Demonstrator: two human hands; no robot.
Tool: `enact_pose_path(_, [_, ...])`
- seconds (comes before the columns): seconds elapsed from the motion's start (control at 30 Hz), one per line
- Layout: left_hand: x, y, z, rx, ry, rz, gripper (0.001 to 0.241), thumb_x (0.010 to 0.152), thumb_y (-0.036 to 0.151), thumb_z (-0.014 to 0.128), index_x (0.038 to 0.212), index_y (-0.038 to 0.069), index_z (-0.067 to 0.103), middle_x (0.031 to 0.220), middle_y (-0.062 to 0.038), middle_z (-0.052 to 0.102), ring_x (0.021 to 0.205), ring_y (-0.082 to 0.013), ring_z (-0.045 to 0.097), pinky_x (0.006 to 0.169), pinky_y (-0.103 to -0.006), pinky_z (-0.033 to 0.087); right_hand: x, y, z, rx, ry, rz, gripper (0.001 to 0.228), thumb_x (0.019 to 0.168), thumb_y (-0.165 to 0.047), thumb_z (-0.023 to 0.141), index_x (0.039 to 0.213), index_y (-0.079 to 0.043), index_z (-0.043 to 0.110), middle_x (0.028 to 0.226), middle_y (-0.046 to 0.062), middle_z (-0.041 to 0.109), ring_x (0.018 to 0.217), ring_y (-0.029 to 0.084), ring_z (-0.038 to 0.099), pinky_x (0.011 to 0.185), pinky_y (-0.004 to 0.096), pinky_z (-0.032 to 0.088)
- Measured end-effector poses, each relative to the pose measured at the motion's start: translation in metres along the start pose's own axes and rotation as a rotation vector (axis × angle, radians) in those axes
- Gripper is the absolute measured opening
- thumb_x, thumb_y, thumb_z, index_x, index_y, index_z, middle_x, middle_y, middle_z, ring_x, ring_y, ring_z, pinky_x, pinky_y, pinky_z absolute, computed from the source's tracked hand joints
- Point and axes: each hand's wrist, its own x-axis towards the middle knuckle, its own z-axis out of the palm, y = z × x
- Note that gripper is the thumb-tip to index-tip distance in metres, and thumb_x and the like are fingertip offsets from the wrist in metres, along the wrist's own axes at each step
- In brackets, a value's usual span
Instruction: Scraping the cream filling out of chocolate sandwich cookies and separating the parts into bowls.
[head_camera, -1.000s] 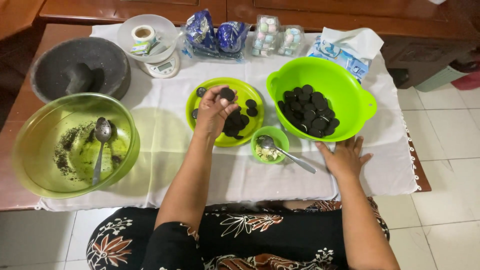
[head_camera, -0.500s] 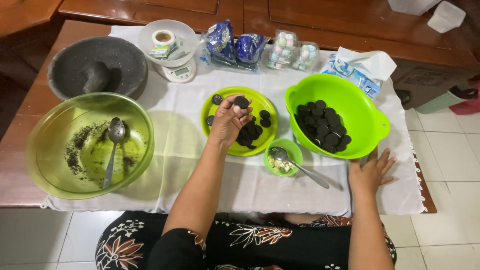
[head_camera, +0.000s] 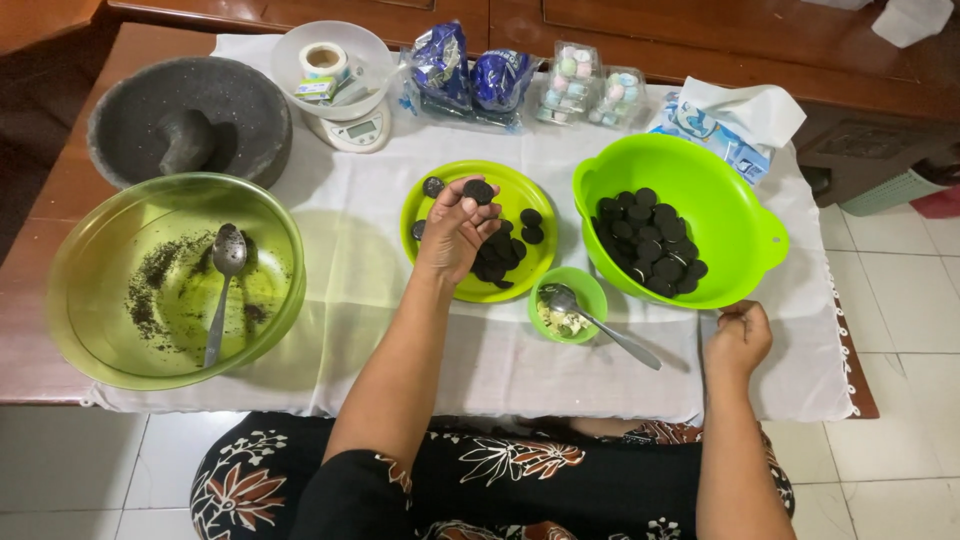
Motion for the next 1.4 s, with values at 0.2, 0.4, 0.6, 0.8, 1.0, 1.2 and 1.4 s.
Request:
enact_pose_path(0.2, [0.0, -0.001, -0.001, 0.017, 0.018, -0.004, 0.037, 0.086, 0.013, 0.078, 0.121, 0.007, 0.068, 0.112, -0.019, 0.076, 0.09, -0.0252, 0.079, 0.078, -0.0369, 0.067, -0.007, -0.021, 0.003, -0.079, -0.035, 0.016, 0.023, 0.088, 0.006, 0.046, 0.087, -0.007, 0.064, 0.067, 0.008, 0.053, 0.07, 0.025, 0.053, 0.076, 0.037, 0.047])
enact_pose_path(0.4, [-0.001, -0.001, -0.001, 0.017, 0.022, -0.004, 0.038, 0.086, 0.013, 0.079, 0.121, 0.007, 0.068, 0.113, -0.019, 0.076, 0.089, -0.0256, 0.079, 0.078, -0.0367, 0.067, -0.01, -0.038, 0.005, -0.106, -0.043, -0.014, 0.022, 0.09, 0.007, 0.045, 0.088, -0.005, 0.063, 0.068, 0.011, 0.055, 0.071, 0.028, 0.056, 0.08, 0.042, 0.048])
enact_pose_path(0.6, [-0.001, -0.002, -0.002, 0.014, 0.02, -0.008, 0.039, 0.085, 0.013, 0.08, 0.121, 0.006, 0.067, 0.113, -0.02, 0.076, 0.09, -0.0262, 0.079, 0.077, -0.0371, 0.067, -0.01, -0.037, 0.005, -0.08, -0.054, -0.003, 0.024, 0.089, 0.009, 0.043, 0.089, -0.005, 0.063, 0.068, 0.009, 0.053, 0.07, 0.026, 0.053, 0.08, 0.04, 0.048])
enact_pose_path(0.8, [-0.001, -0.001, -0.003, 0.017, 0.011, -0.01, 0.039, 0.086, 0.013, 0.079, 0.122, 0.006, 0.067, 0.113, -0.02, 0.075, 0.091, -0.0263, 0.079, 0.078, -0.037, 0.067, -0.01, -0.038, 0.005, -0.069, -0.071, 0.004, 0.026, 0.091, 0.009, 0.042, 0.093, -0.004, 0.064, 0.071, 0.009, 0.054, 0.074, 0.025, 0.055, 0.083, 0.041, 0.049])
enact_pose_path(1.0, [-0.001, -0.002, -0.004, 0.022, 0.0, -0.009, 0.038, 0.087, 0.012, 0.078, 0.123, 0.005, 0.066, 0.114, -0.02, 0.075, 0.092, -0.026, 0.079, 0.079, -0.0369, 0.067, -0.011, -0.042, 0.003, -0.064, -0.09, 0.002, 0.025, 0.091, 0.01, 0.042, 0.095, -0.002, 0.064, 0.073, 0.009, 0.054, 0.076, 0.025, 0.054, 0.083, 0.043, 0.049])
enact_pose_path(1.2, [0.0, -0.003, -0.005, 0.021, -0.009, -0.011, 0.039, 0.086, 0.013, 0.079, 0.122, 0.006, 0.067, 0.114, -0.021, 0.075, 0.091, -0.027, 0.079, 0.078, -0.0374, 0.067, -0.005, -0.033, -0.002, -0.007, -0.018, 0.003, 0.032, 0.089, 0.008, 0.041, 0.108, -0.004, 0.064, 0.076, 0.011, 0.054, 0.078, 0.026, 0.055, 0.082, 0.041, 0.048])
enact_pose_path(1.4, [-0.006, 0.002, -0.001, 0.0, -0.045, -0.065, 0.041, 0.088, 0.009, 0.074, 0.127, 0.004, 0.061, 0.116, -0.017, 0.072, 0.092, -0.0218, 0.071, 0.081, -0.0332, 0.059, -0.011, -0.067, -0.023, -0.141, -0.233, -0.044, 0.084, 0.106, -0.066, 0.018, 0.165, -0.008, 0.002, 0.171, 0.02, -0.008, 0.157, 0.039, -0.013, 0.126, 0.063, -0.002])
